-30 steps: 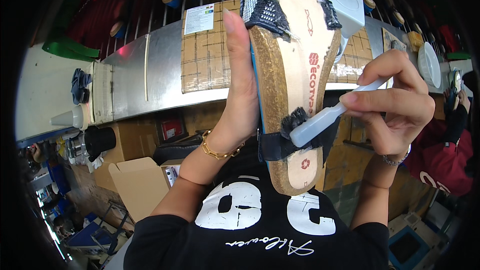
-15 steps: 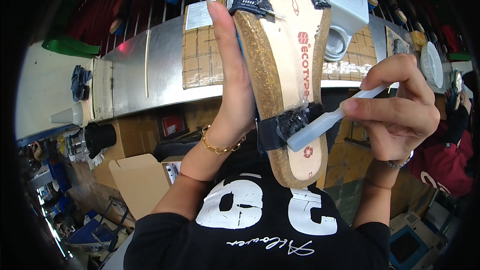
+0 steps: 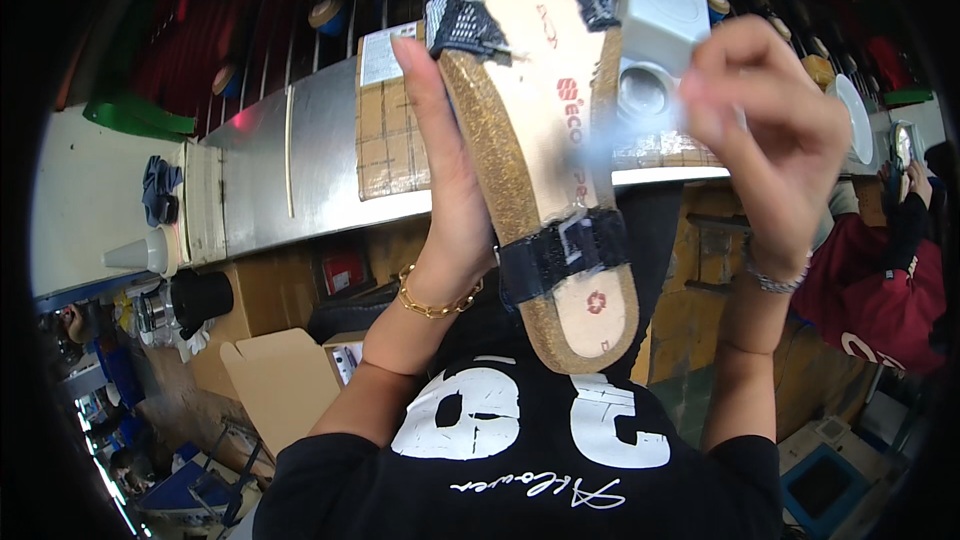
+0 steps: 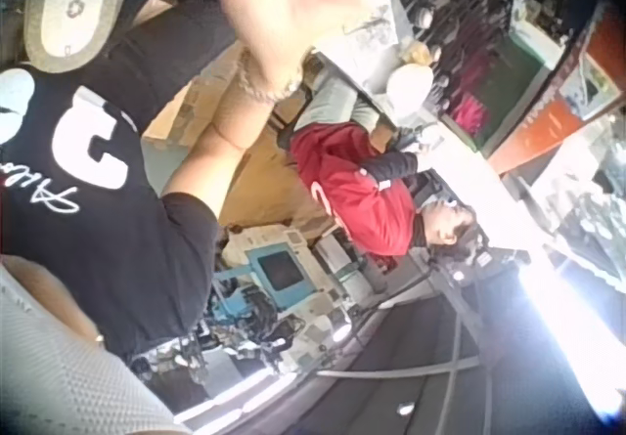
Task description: The person holds a sandal and uses a brush to apply glue from a white container to the straps and sole edges. The person repeatedly dips the brush into the container and spreads the adhesive along the sandal's surfaces.
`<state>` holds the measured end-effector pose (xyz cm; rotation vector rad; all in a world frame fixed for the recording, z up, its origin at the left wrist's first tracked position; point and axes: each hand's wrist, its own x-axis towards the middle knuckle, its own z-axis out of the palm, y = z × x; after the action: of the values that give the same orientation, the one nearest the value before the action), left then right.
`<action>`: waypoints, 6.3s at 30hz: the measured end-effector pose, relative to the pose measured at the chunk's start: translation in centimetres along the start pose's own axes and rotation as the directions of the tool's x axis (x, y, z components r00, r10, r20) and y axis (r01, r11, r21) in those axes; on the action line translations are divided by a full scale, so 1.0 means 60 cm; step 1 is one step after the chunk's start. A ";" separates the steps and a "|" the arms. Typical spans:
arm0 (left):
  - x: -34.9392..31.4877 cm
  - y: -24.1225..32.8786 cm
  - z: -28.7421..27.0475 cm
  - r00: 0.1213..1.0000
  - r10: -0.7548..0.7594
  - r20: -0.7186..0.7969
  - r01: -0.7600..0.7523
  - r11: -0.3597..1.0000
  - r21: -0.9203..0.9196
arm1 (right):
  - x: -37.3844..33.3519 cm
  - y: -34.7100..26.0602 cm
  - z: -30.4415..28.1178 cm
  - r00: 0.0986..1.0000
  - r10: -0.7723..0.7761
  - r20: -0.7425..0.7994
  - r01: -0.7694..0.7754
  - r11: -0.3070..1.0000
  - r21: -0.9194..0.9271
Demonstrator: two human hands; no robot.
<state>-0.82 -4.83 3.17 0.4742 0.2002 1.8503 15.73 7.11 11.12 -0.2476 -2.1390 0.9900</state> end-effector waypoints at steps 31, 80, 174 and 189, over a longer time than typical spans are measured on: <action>-0.021 0.030 -0.104 0.637 0.589 0.497 -0.283 -0.420 0.862 | -0.101 -0.041 0.035 0.990 -0.113 -0.085 0.060 0.880 -0.471; 0.057 0.017 -0.028 0.966 -0.212 -0.145 0.252 0.893 0.373 | -0.081 0.001 0.026 0.994 0.067 0.083 -0.081 0.982 0.171; 0.183 0.091 -0.107 0.924 -0.371 0.095 0.361 0.926 0.110 | -0.146 0.178 -0.045 0.914 0.187 -0.359 -0.382 0.691 -0.614; 0.002 0.073 -0.006 0.955 0.296 -0.027 -0.181 0.651 0.737 | -0.134 0.181 -0.036 0.953 0.152 -0.264 -0.300 0.614 -0.730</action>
<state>-4.82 -6.10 4.50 0.9538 1.0603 2.0183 21.47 12.08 -0.26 -1.0104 -2.2728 0.0876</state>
